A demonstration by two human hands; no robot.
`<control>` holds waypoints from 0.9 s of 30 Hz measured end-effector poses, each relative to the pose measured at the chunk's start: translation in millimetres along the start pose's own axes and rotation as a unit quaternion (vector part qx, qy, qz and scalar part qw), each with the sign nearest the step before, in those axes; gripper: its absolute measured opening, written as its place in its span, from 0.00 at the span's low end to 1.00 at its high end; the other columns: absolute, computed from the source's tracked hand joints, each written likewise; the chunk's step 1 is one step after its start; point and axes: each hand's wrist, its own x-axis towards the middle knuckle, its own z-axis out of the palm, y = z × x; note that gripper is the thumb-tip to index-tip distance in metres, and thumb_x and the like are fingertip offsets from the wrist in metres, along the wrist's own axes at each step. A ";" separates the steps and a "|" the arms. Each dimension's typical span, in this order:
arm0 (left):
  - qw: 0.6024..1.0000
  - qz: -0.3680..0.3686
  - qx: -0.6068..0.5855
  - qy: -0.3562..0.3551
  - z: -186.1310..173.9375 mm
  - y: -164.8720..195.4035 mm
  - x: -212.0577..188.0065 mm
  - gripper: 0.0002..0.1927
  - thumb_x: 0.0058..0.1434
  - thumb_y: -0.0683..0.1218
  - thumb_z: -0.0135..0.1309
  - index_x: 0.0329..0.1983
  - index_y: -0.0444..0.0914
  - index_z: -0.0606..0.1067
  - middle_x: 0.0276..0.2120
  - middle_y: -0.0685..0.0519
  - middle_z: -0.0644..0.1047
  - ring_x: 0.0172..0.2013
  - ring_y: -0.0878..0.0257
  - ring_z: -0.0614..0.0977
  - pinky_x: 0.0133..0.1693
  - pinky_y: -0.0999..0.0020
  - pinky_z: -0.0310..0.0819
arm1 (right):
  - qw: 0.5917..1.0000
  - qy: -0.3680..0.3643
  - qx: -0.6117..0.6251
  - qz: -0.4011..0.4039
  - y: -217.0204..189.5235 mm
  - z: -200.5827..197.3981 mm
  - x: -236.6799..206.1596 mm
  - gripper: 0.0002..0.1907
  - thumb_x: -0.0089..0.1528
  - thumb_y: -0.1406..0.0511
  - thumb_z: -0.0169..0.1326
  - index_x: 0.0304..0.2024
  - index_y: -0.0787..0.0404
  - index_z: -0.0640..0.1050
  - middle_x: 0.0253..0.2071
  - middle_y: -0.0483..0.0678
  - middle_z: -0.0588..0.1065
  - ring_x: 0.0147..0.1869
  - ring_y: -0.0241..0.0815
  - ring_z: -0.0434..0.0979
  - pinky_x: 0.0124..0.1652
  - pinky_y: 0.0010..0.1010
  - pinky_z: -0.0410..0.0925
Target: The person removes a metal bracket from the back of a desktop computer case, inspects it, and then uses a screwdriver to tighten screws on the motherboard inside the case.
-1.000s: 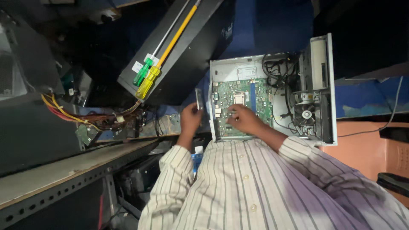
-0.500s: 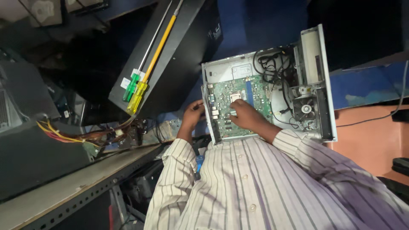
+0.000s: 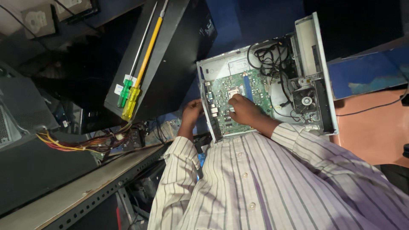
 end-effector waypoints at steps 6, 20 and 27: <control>1.000 -0.020 -0.012 -0.020 3.4 4.5 4.0 0.12 0.67 0.46 0.54 0.49 0.35 0.79 0.36 0.56 0.83 0.34 0.68 0.83 0.38 0.72 0.79 | 1.000 -0.014 0.016 0.007 1.1 -1.4 -2.1 0.21 0.57 0.64 0.61 0.50 0.65 0.75 0.51 0.58 0.70 0.54 0.60 0.73 0.51 0.47 0.69; 0.995 0.044 -0.091 0.013 16.8 -4.6 -2.4 0.11 0.70 0.44 0.51 0.51 0.35 0.80 0.36 0.55 0.82 0.32 0.68 0.80 0.35 0.73 0.74 | 1.000 -0.018 0.011 0.007 8.4 6.7 -0.5 0.21 0.56 0.64 0.62 0.50 0.64 0.75 0.51 0.57 0.71 0.57 0.58 0.72 0.54 0.45 0.68; 0.988 0.142 -0.019 0.054 22.7 -8.5 -11.8 0.21 0.70 0.50 0.44 0.51 0.31 0.81 0.40 0.51 0.84 0.38 0.63 0.82 0.42 0.70 0.75 | 1.000 -0.011 0.017 -0.019 13.8 8.8 1.5 0.25 0.53 0.67 0.62 0.52 0.64 0.74 0.51 0.56 0.70 0.57 0.58 0.72 0.54 0.44 0.68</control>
